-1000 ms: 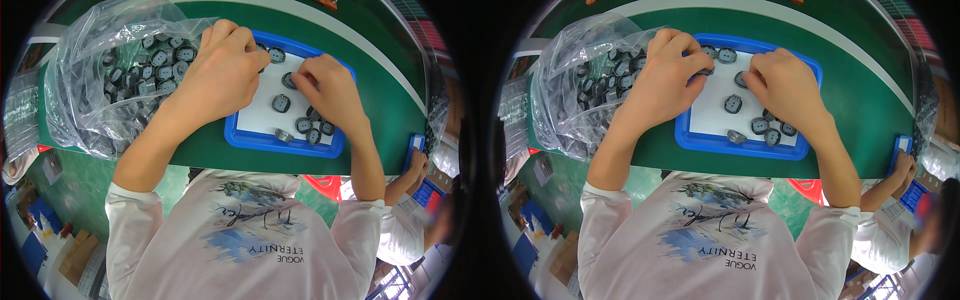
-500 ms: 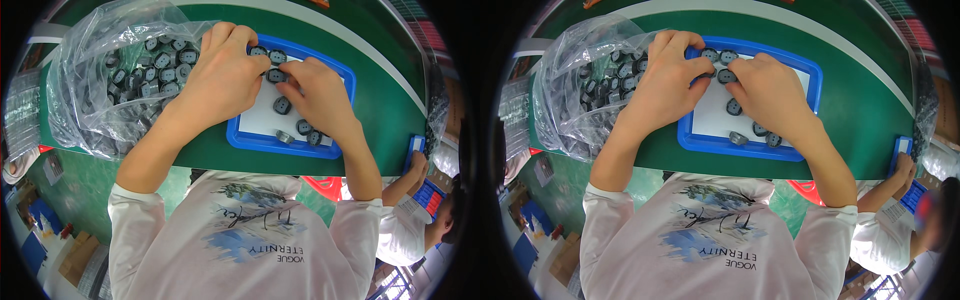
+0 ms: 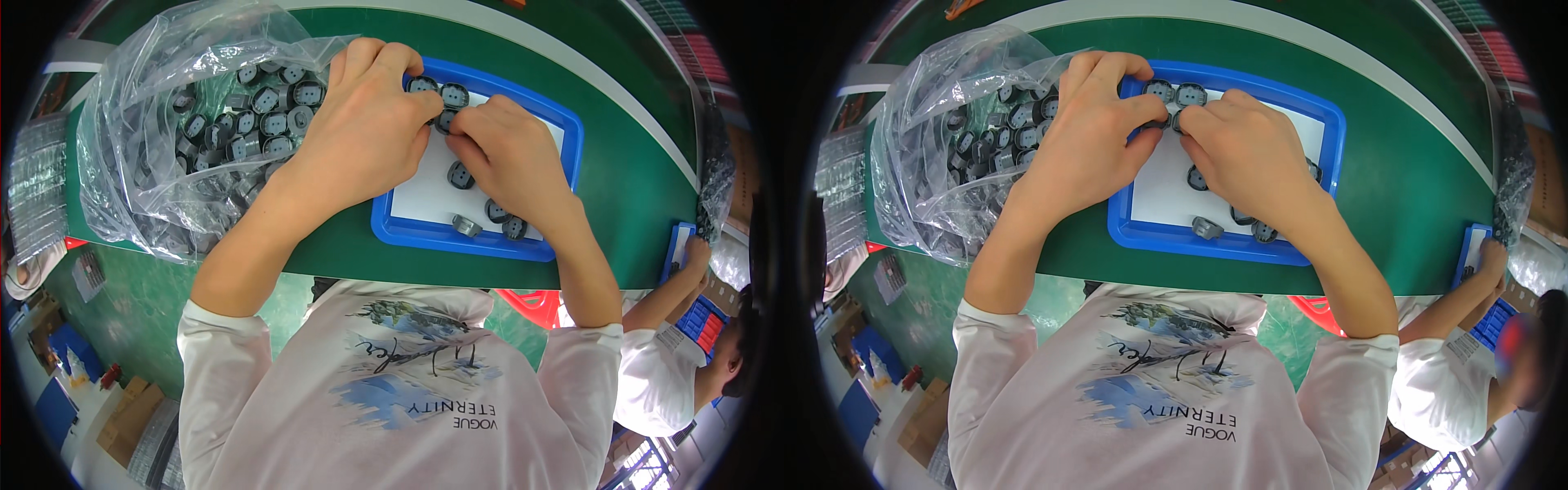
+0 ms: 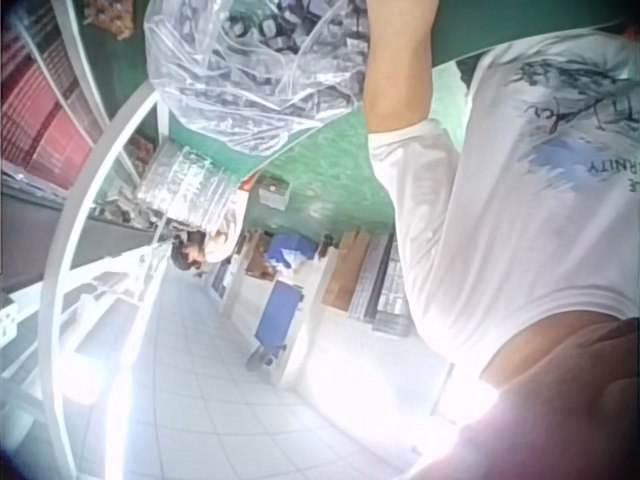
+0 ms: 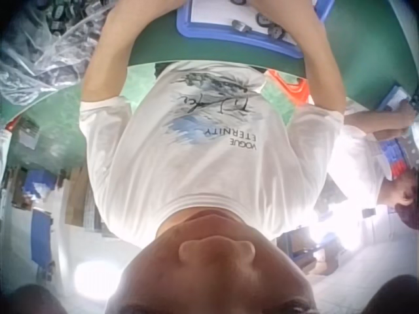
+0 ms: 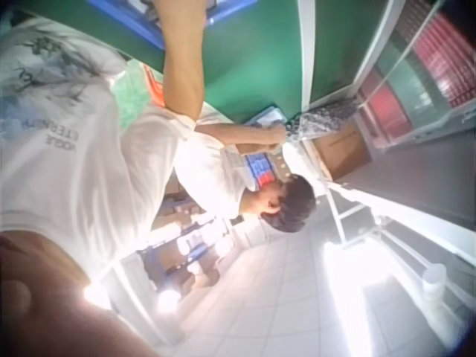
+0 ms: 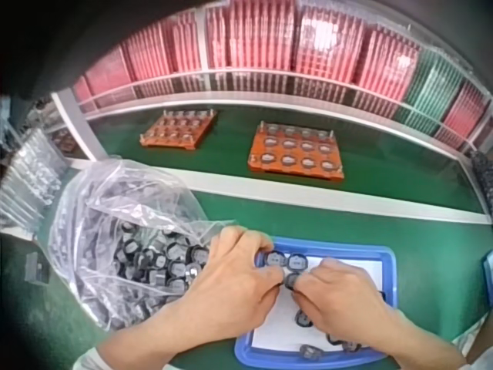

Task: Organizing small plastic components from a bag into a structured tray.

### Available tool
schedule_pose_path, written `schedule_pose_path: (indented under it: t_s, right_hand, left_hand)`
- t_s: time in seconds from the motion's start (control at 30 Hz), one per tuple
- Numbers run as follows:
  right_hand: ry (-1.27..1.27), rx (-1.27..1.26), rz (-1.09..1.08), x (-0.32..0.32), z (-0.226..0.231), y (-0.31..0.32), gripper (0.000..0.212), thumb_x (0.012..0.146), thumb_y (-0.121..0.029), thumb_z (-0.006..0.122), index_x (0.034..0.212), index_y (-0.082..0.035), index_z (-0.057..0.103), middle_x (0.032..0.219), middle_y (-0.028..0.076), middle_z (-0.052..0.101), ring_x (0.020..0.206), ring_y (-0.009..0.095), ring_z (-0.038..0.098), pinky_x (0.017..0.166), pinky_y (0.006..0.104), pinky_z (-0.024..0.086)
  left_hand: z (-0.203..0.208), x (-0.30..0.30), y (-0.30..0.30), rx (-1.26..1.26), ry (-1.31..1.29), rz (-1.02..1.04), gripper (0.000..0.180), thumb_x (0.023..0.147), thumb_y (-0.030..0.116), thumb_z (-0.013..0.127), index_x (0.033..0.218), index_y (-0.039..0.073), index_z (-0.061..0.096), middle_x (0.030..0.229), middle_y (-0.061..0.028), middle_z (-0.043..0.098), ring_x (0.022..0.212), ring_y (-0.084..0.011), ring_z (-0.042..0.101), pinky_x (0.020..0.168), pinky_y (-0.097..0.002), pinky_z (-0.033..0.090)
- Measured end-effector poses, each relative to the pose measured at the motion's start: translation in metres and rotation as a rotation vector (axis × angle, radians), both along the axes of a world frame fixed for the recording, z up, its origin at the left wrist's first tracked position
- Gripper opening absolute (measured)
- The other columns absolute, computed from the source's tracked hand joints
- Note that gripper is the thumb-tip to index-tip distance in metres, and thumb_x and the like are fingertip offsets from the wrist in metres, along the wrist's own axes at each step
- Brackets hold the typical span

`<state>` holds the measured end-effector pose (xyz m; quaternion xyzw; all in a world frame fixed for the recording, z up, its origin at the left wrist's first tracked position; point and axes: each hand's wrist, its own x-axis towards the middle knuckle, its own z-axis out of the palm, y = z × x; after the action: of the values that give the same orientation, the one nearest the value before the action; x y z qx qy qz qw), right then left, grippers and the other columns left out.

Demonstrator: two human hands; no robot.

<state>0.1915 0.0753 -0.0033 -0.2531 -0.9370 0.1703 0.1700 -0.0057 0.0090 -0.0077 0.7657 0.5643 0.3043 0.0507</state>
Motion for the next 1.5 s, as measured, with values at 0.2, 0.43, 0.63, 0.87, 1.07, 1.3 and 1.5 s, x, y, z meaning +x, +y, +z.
schedule_pose_path:
  t_s: [0.2, 0.43, 0.63, 0.87, 1.07, 1.3, 1.5]
  right_hand:
    - [-0.049, 0.004, -0.006, 0.002, 0.005, 0.004, 0.011, 0.082, -0.009, 0.073, 0.088, -0.006, 0.064, 0.076, 0.008, 0.064, 0.076, 0.029, 0.061, 0.068, 0.0396, 0.05]
    - [-0.059, -0.21, -0.013, 0.047, 0.034, 0.017, 0.031, 0.073, -0.007, 0.078, 0.102, -0.005, 0.068, 0.09, 0.01, 0.064, 0.094, 0.029, 0.062, 0.081, 0.0382, 0.051]
    - [-0.183, -0.217, 0.127, 0.063, 0.044, -0.004, 0.035, 0.069, -0.006, 0.079, 0.101, -0.003, 0.067, 0.095, 0.01, 0.062, 0.102, 0.032, 0.058, 0.09, 0.0417, 0.048]
    - [-0.159, -0.266, 0.09, 0.067, 0.025, 0.001, 0.025, 0.079, -0.004, 0.074, 0.103, -0.002, 0.066, 0.092, 0.011, 0.062, 0.095, 0.03, 0.057, 0.083, 0.0404, 0.049]
    - [0.037, -0.152, 0.005, 0.04, 0.02, -0.009, 0.026, 0.077, -0.004, 0.078, 0.099, -0.003, 0.064, 0.095, 0.009, 0.059, 0.095, 0.03, 0.058, 0.078, 0.0398, 0.05]
    - [-0.044, -0.205, -0.004, 0.028, 0.014, -0.026, 0.024, 0.075, -0.008, 0.081, 0.084, -0.002, 0.06, 0.101, 0.009, 0.054, 0.095, 0.028, 0.057, 0.075, 0.037, 0.051]
    - [-0.165, -0.042, -0.185, 0.02, 0.015, -0.033, 0.023, 0.077, -0.013, 0.081, 0.086, -0.001, 0.064, 0.096, 0.01, 0.054, 0.083, 0.028, 0.06, 0.072, 0.0366, 0.052]
  left_hand:
    - [0.002, 0.001, 0.001, 0.013, -0.009, -0.012, 0.018, 0.072, 0.005, 0.078, 0.089, 0.006, 0.073, 0.118, -0.0131, 0.06, 0.117, -0.035, 0.05, 0.101, -0.0447, 0.042]
    - [0.005, 0.027, -0.014, 0.009, -0.09, -0.24, 0.025, 0.069, 0.012, 0.082, 0.09, 0.009, 0.07, 0.096, -0.0063, 0.055, 0.101, -0.0302, 0.052, 0.088, -0.0434, 0.043]
    - [-0.008, 0.039, -0.016, 0.002, 0.022, -0.206, 0.022, 0.07, 0.009, 0.08, 0.089, 0.008, 0.068, 0.094, -0.0067, 0.055, 0.101, -0.0299, 0.051, 0.086, -0.043, 0.044]
    - [-0.008, 0.007, -0.033, 0.06, 0.023, -0.197, 0.018, 0.071, 0.003, 0.069, 0.088, 0.004, 0.069, 0.092, -0.0088, 0.06, 0.105, -0.033, 0.052, 0.091, -0.0441, 0.043]
    - [-0.01, 0.0, -0.026, 0.117, -0.001, -0.123, 0.021, 0.069, 0.002, 0.073, 0.089, 0.004, 0.069, 0.098, -0.0069, 0.063, 0.107, -0.033, 0.054, 0.093, -0.0451, 0.044]
    - [-0.009, -0.007, -0.023, 0.116, 0.024, -0.197, 0.011, 0.071, 0.006, 0.071, 0.081, 0.003, 0.069, 0.102, -0.0091, 0.061, 0.107, -0.0341, 0.052, 0.094, -0.0461, 0.043]
    - [-0.014, -0.004, -0.029, 0.106, -0.038, -0.126, 0.009, 0.07, 0.005, 0.07, 0.079, 0.003, 0.071, 0.108, -0.0127, 0.061, 0.112, -0.0361, 0.049, 0.095, -0.0487, 0.042]
